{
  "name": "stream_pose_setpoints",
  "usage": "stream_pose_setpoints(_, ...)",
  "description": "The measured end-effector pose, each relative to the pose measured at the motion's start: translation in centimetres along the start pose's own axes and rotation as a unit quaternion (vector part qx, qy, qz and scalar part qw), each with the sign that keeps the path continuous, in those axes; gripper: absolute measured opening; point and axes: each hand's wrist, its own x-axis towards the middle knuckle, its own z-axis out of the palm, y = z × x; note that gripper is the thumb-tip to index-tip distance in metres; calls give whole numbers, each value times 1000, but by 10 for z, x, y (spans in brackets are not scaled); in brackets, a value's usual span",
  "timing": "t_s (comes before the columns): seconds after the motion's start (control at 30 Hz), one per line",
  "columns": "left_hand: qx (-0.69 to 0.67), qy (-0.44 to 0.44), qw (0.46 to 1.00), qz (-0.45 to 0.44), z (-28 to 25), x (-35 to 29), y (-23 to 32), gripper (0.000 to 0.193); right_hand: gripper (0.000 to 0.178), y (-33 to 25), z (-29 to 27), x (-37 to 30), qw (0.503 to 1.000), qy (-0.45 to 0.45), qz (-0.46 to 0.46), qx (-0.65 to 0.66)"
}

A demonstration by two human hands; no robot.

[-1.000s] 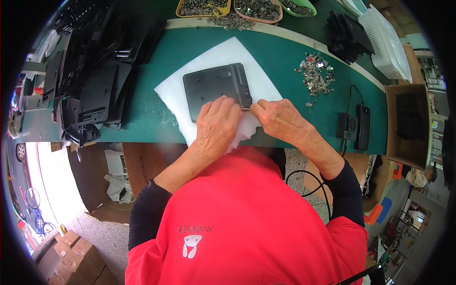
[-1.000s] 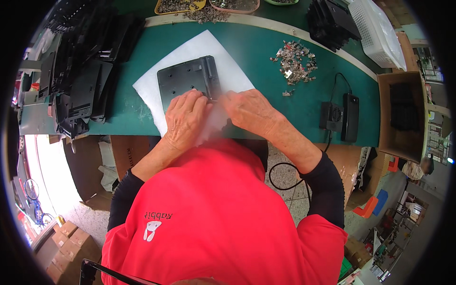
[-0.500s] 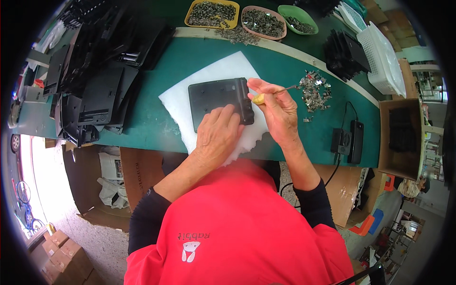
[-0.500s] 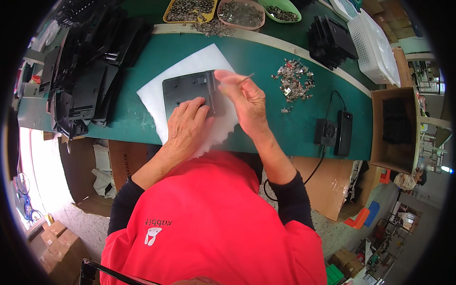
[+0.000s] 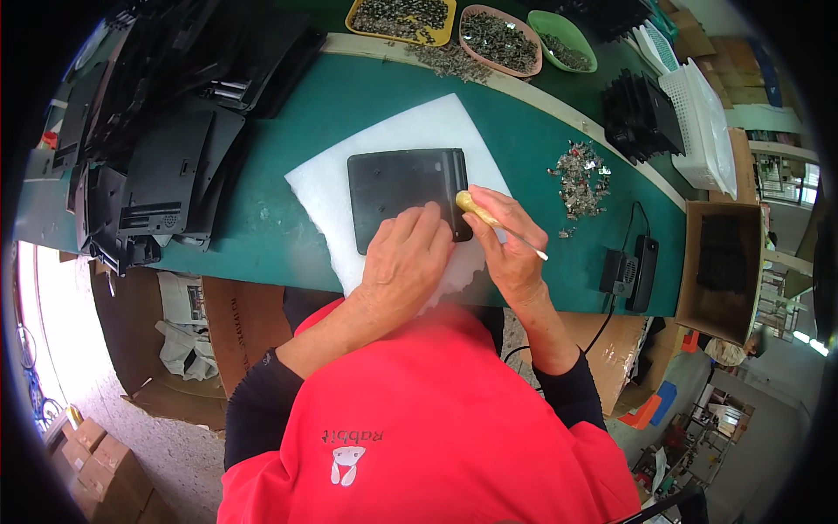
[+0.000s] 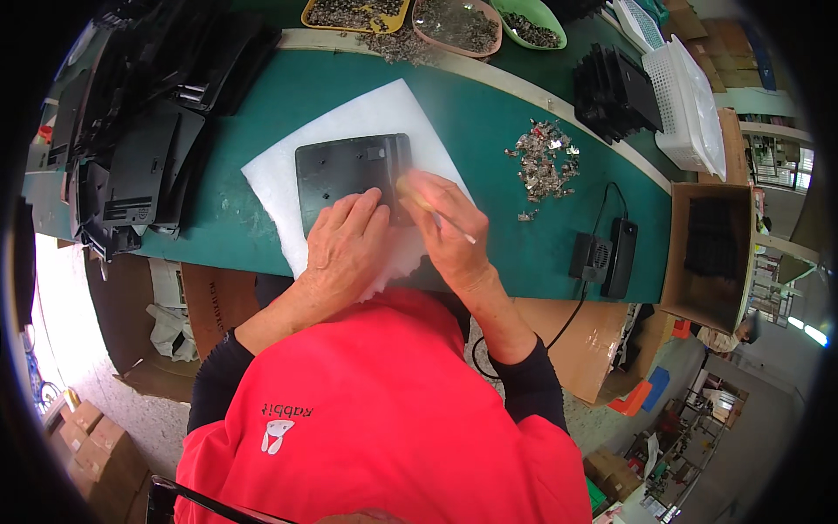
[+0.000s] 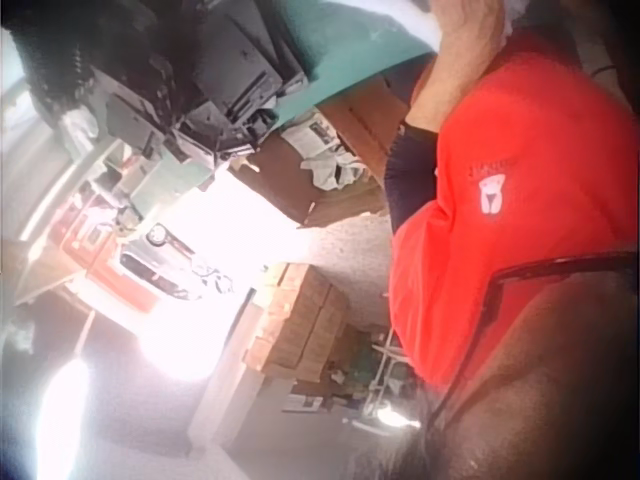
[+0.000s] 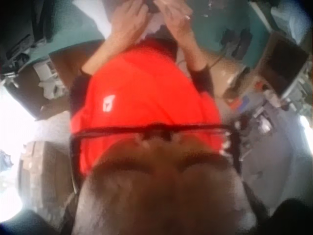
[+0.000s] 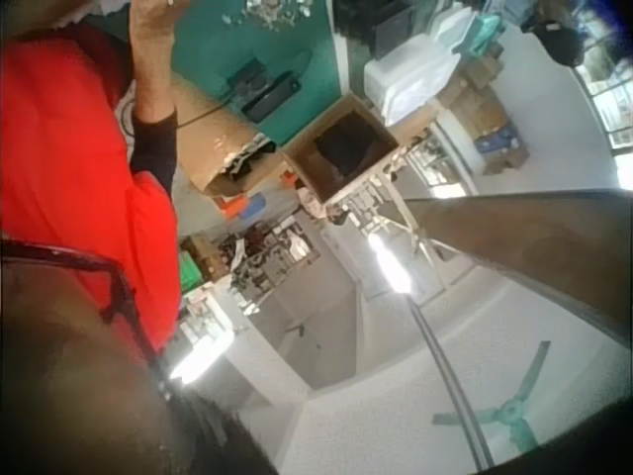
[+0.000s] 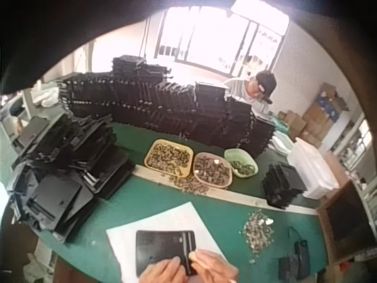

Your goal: The person uses a screwdriver to tighten screws on a black rectangular electronic component placed on a white foam pad. They repeatedly pick up the component, rotate it, and secure fasteners at various points before stacking the finished unit with others.

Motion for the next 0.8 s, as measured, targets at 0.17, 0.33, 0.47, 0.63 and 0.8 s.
stream_pose_setpoints(0.17, 4, -12, 1000, 15, -3, -2, -3, 28, 24, -1, 10, 4, 999, 15, -11, -44)
stream_pose_setpoints(0.33, -5, -35, 999, 24, -7, 1, -3, 37, 15, 12, 8, 33, 988, -55, 54, -137)
stream_pose_setpoints(0.47, -15, -37, 999, 19, -4, 0, -5, 45, 16, 31, 1, 37, 975, -69, 208, -49)
stream_pose_setpoints(0.63, 6, -54, 998, -15, 1, 11, -2, 57, 19, 31, 0, 61, 920, -25, 348, 178)
stream_pose_setpoints(0.8, 23, -53, 998, -27, 2, 9, -1, 55, 26, 35, 10, 101, 961, -136, 232, 59)
